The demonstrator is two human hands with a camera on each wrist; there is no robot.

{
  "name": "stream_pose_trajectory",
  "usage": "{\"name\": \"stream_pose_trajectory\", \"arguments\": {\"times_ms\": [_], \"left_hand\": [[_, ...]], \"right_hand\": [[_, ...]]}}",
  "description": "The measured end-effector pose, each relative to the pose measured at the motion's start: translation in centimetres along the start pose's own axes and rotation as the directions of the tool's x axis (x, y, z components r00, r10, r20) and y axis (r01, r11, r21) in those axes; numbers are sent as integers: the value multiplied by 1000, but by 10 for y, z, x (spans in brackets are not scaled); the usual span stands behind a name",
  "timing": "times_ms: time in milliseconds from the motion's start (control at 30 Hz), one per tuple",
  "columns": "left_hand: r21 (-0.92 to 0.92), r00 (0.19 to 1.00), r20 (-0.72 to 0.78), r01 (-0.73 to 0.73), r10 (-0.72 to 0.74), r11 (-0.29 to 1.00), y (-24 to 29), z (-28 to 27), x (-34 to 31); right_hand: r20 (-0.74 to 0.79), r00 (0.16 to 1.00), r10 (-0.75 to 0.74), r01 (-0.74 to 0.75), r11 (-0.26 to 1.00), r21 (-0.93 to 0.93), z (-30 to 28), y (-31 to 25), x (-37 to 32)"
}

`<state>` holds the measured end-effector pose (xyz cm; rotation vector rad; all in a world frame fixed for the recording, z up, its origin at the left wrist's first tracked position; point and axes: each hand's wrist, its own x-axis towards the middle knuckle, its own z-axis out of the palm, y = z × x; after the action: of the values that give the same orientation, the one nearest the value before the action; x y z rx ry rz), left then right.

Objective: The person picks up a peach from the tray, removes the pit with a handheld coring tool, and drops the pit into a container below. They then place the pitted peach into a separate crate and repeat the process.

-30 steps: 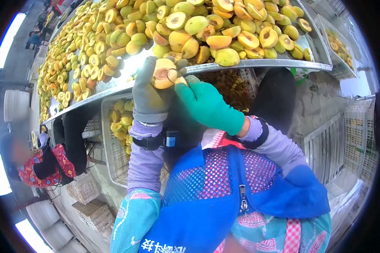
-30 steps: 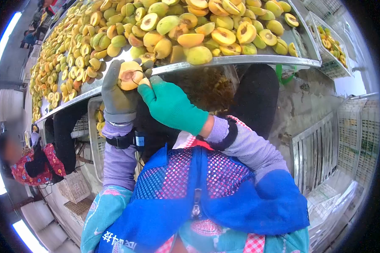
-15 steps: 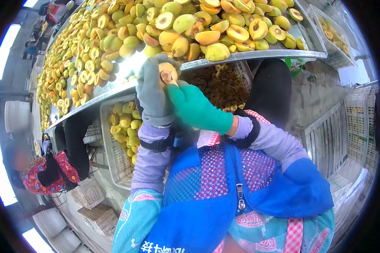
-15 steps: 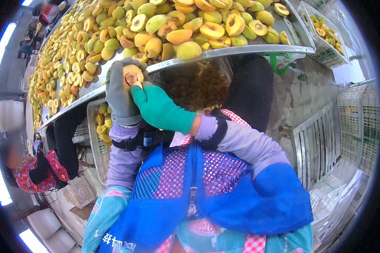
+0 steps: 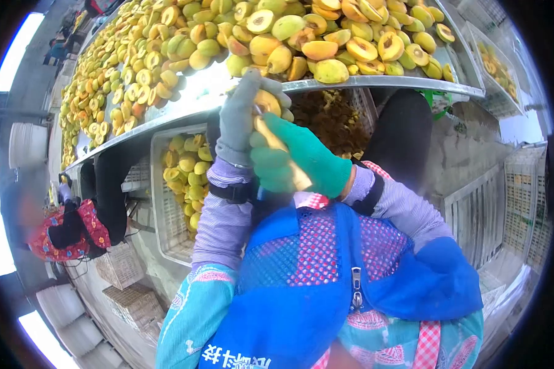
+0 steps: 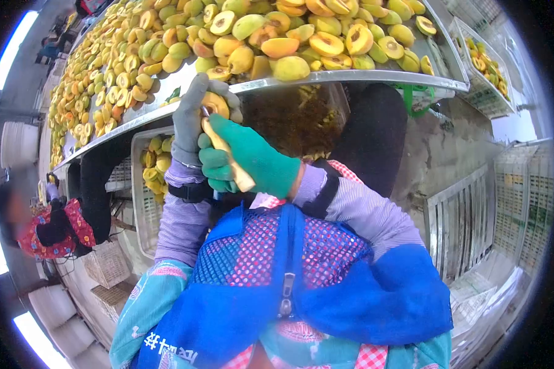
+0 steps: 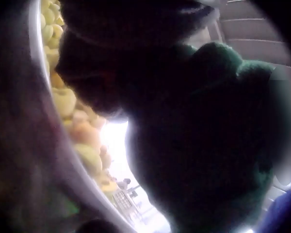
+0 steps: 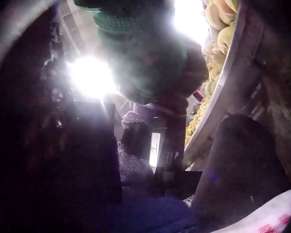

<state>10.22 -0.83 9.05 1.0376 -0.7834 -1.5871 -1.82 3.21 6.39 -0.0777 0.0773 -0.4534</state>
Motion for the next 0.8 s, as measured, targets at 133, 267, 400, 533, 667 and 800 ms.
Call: {"name": "stream_pose_trajectory", "arguments": {"times_ms": [133, 267, 400, 533, 667, 800], "left_hand": [[-91, 986, -168, -34, 18, 995, 10, 0, -21], [-372, 891, -450, -238, 50, 897, 17, -74, -45], [943, 877, -332, 321, 348, 93, 43, -162, -47], [966, 928, -256, 236, 271, 103, 81, -62, 47], [979, 968, -108, 143, 227, -146, 30, -66, 145], [973, 989, -148, 146, -6, 177, 62, -74, 116]], "right_hand": [[143, 979, 146, -154, 987, 45, 4, -4, 2], [154, 977, 149, -137, 987, -86, 27, -1, -20], [-401, 916, 15, -1, 999, 34, -117, -9, -42], [-503, 864, 9, -15, 1000, -9, -70, -14, -40], [-443, 890, -109, 65, 991, -114, -34, -29, -39], [-580, 765, -280, 44, 921, -387, -11, -34, -49]]}}
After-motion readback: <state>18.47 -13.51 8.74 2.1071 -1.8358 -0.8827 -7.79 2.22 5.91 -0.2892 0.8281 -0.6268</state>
